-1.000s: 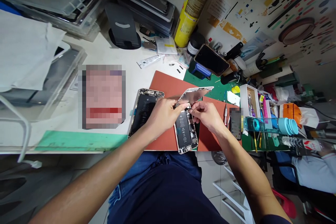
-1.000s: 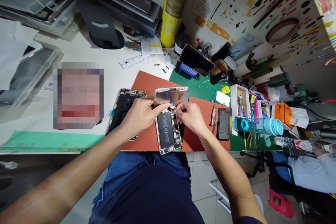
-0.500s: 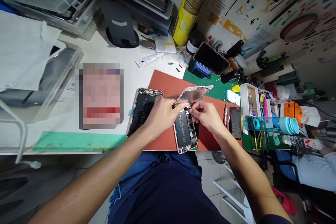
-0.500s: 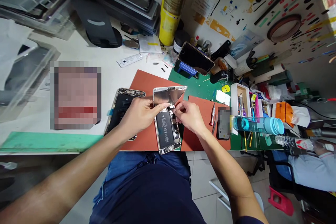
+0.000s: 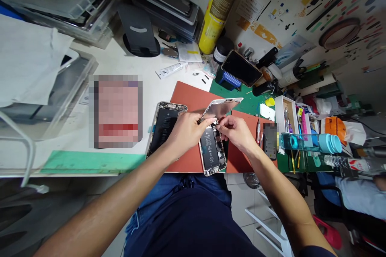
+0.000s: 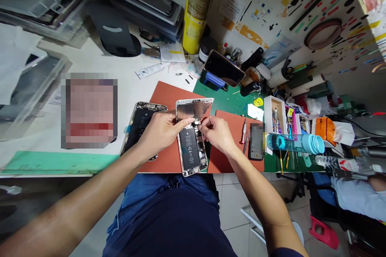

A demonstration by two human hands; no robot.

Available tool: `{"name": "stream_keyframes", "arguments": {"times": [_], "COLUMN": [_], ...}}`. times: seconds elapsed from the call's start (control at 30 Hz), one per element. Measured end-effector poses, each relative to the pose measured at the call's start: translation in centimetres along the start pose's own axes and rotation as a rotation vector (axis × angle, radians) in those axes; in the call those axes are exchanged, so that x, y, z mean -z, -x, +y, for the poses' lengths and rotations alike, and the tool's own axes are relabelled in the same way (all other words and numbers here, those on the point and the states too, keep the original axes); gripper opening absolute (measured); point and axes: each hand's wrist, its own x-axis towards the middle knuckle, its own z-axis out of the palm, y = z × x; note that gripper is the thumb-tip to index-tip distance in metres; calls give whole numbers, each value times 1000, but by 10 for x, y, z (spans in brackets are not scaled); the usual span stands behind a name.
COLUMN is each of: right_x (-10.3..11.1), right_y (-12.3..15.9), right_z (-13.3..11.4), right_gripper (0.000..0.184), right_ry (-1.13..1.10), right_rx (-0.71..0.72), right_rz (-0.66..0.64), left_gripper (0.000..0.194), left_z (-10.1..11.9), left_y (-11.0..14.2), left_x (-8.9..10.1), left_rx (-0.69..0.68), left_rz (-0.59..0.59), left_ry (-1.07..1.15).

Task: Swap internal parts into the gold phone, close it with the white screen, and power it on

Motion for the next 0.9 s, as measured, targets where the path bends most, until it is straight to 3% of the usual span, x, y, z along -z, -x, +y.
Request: {"name": "stream_keyframes", "arguments": {"times": [0.9], "right_x": [-2], "right_y": [-2], "right_z": [4], "right_gripper": [26], "right_ry": [11], "right_rx": [17], "right_rz": [28], "left_gripper": [34], "left_z": [3], "left_y": [2], "left_x": [1], "left_rx": [-20], "left_rz": [-12], "left_ry": [19]}}
